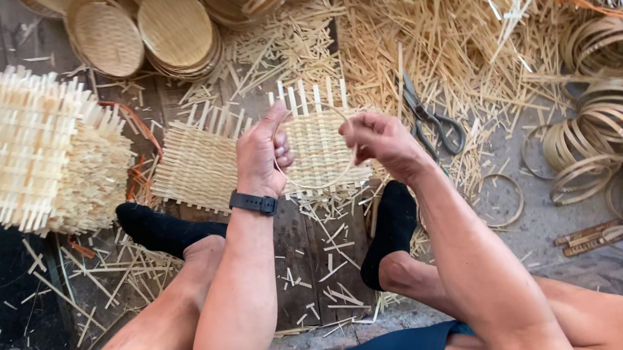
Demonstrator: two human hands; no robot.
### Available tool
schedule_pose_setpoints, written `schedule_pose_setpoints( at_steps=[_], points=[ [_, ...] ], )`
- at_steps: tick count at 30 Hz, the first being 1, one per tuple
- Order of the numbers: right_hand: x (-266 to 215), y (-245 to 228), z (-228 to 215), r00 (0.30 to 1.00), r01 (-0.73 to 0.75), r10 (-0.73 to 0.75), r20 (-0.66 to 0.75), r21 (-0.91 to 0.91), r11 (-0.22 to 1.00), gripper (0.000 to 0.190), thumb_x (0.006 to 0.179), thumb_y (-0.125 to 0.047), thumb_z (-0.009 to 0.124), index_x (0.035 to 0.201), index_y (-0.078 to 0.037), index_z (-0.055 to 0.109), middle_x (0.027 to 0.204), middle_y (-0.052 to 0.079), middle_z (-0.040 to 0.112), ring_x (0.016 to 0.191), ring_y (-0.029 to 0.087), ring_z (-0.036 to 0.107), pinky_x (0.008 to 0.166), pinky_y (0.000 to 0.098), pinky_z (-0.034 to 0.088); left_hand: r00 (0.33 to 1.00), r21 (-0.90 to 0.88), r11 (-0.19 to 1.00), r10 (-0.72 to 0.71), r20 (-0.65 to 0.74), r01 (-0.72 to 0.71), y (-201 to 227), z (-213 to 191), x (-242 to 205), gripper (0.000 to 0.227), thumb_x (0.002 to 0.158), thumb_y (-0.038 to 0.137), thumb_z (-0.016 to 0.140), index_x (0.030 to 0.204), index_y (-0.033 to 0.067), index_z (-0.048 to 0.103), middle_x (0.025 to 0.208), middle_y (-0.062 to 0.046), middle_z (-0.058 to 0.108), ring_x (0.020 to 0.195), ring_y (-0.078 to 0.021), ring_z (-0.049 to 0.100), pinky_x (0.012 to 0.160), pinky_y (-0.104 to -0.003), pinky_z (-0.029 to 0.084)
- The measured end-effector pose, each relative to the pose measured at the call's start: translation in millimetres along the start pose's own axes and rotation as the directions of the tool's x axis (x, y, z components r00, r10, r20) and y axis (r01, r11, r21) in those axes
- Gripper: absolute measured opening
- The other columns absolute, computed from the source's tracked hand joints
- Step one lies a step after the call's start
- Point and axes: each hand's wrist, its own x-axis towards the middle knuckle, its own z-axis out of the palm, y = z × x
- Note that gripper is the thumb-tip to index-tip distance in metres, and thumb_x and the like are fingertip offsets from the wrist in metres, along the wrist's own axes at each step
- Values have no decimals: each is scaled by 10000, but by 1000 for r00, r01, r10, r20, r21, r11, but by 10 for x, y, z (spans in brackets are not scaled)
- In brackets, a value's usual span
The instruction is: The person weaves strips of bamboo to create small round containers, using shears to trim excess material.
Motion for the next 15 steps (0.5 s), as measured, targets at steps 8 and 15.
schedule_pose_setpoints(
  at_steps=[8,15],
  points=[
    [270,523,-25,877,-211,-90,-472,-546,811,146,860,-152,796,970,-56,787,817,94,774,686,158,708,648,294,588,812,853,401,581,46,-335,-782,-706,651,181,786,153,824,953,84,817,819,-58,787,701,-135,735,665,-264,580],
    [420,999,-127,851,-169,-286,-440,-747,643,163,865,-180,808,997,-84,813,859,119,787,733,197,723,719,352,591,809,962,185,585,58,-203,-915,-733,693,150,786,140,841,933,119,821,830,-121,771,734,-237,743,721,-347,571]
  ],
)
